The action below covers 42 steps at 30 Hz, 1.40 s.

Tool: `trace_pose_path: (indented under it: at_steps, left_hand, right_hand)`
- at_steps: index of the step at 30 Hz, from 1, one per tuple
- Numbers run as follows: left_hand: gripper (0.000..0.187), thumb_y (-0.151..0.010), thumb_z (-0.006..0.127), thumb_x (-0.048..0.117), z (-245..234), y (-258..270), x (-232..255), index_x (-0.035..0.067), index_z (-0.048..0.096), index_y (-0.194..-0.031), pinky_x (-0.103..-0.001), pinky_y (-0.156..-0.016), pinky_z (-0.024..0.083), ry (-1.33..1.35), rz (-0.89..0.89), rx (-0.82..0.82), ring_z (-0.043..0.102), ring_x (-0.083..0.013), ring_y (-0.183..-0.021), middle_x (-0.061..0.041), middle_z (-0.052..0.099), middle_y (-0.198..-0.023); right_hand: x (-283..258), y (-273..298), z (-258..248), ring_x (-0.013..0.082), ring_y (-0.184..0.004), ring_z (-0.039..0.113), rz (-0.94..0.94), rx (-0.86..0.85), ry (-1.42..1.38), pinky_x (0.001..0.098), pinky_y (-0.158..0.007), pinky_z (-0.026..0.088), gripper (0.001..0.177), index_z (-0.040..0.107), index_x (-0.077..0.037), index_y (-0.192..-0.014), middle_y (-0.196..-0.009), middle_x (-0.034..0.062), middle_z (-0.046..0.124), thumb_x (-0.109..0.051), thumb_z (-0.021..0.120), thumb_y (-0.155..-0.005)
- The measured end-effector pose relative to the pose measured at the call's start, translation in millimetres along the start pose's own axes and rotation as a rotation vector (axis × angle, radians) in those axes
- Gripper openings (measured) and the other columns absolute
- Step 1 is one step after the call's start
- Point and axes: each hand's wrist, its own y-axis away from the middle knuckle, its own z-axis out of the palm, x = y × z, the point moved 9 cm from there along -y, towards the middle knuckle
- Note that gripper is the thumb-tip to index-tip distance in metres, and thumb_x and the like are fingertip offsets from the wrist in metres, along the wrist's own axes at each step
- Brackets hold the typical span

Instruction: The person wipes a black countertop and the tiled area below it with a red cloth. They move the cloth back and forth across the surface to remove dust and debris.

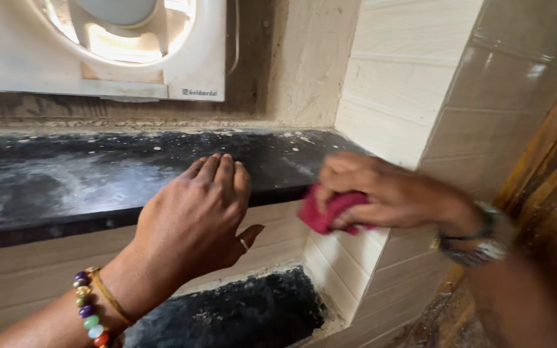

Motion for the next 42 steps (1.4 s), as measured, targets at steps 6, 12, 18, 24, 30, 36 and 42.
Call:
trace_pose_path:
  at_steps: [6,12,18,24,30,36,42]
  left_hand:
    - [0.076,-0.084,0.065,0.054,-1.5,-5.9,0.3,-0.012,0.058,-0.119,-0.044,-0.103,0.048,0.047,-0.019,-0.193,0.061,-0.0427,-0.121,-0.034,0.062,-0.126]
    - [0.07,-0.083,0.067,0.046,-29.3,12.9,4.0,-0.012,0.06,-0.121,-0.043,-0.103,0.049,0.047,0.034,0.137,0.064,-0.0383,-0.116,-0.03,0.066,-0.121]
    - [0.066,-0.095,0.056,0.048,-48.1,84.7,-17.9,-0.007,0.06,-0.132,-0.049,-0.107,0.046,-0.055,0.065,0.233,0.065,-0.0384,-0.119,-0.028,0.066,-0.127]
    - [0.08,-0.075,0.067,0.061,-71.2,153.4,-112.7,-0.004,0.067,-0.122,-0.047,-0.114,0.049,-0.353,-0.177,0.142,0.07,-0.0327,-0.116,-0.022,0.072,-0.12]
    - [0.064,-0.076,0.077,0.055,-76.0,171.7,-126.7,0.0,0.072,-0.106,-0.044,-0.1,0.054,-0.361,-0.218,0.249,0.074,-0.0285,-0.105,-0.017,0.077,-0.11]
    - [0.045,-0.075,0.081,0.041,-88.0,170.7,-125.2,0.002,0.073,-0.097,-0.038,-0.087,0.057,-0.299,-0.216,0.386,0.074,-0.0266,-0.098,-0.011,0.077,-0.103]
    - [0.042,-0.077,0.08,0.036,-92.4,174.2,-126.6,0.002,0.072,-0.1,-0.035,-0.081,0.055,-0.282,-0.212,0.396,0.073,-0.0236,-0.093,-0.008,0.077,-0.105]
  right_hand:
    - [-2.7,0.4,-31.3,0.0167,-0.089,0.068,0.069,0.224,0.201,0.0266,-0.075,0.06,0.015,0.073,-0.012,-0.104,-0.102,0.0049,0.067,-0.013,0.072,-0.089]
    - [-30.5,-13.7,18.6,0.0269,-0.125,0.066,-0.153,0.475,0.406,0.036,-0.1,0.056,0.039,0.069,-0.014,-0.128,-0.129,0.0096,0.07,-0.006,0.072,-0.09]
    - [0.4,78.3,18.1,0.0231,-0.12,0.069,0.209,0.403,0.955,0.0274,-0.086,0.055,0.046,0.074,-0.018,-0.122,-0.131,0.006,0.071,0.007,0.07,-0.084]
    - [16.7,100.4,9.4,0.0248,-0.116,0.069,0.246,0.567,0.949,0.0397,-0.102,0.058,0.048,0.072,-0.014,-0.12,-0.123,0.0068,0.073,-0.02,0.078,-0.073]
    - [-13.8,25.9,34.5,0.0293,-0.111,0.074,-0.023,0.716,0.951,0.0378,-0.093,0.058,0.035,0.072,-0.013,-0.123,-0.12,0.0115,0.075,-0.005,0.08,-0.09]
    - [-104.7,-82.4,55.4,0.0296,-0.104,0.075,-0.178,0.768,0.873,0.0425,-0.091,0.064,0.036,0.072,-0.011,-0.124,-0.115,0.0145,0.076,-0.018,0.08,-0.089]
    - [-174.4,-162.6,78.0,0.0358,-0.112,0.073,-0.316,0.759,0.773,0.0479,-0.096,0.064,0.035,0.07,-0.003,-0.131,-0.121,0.0236,0.072,-0.014,0.076,-0.099]
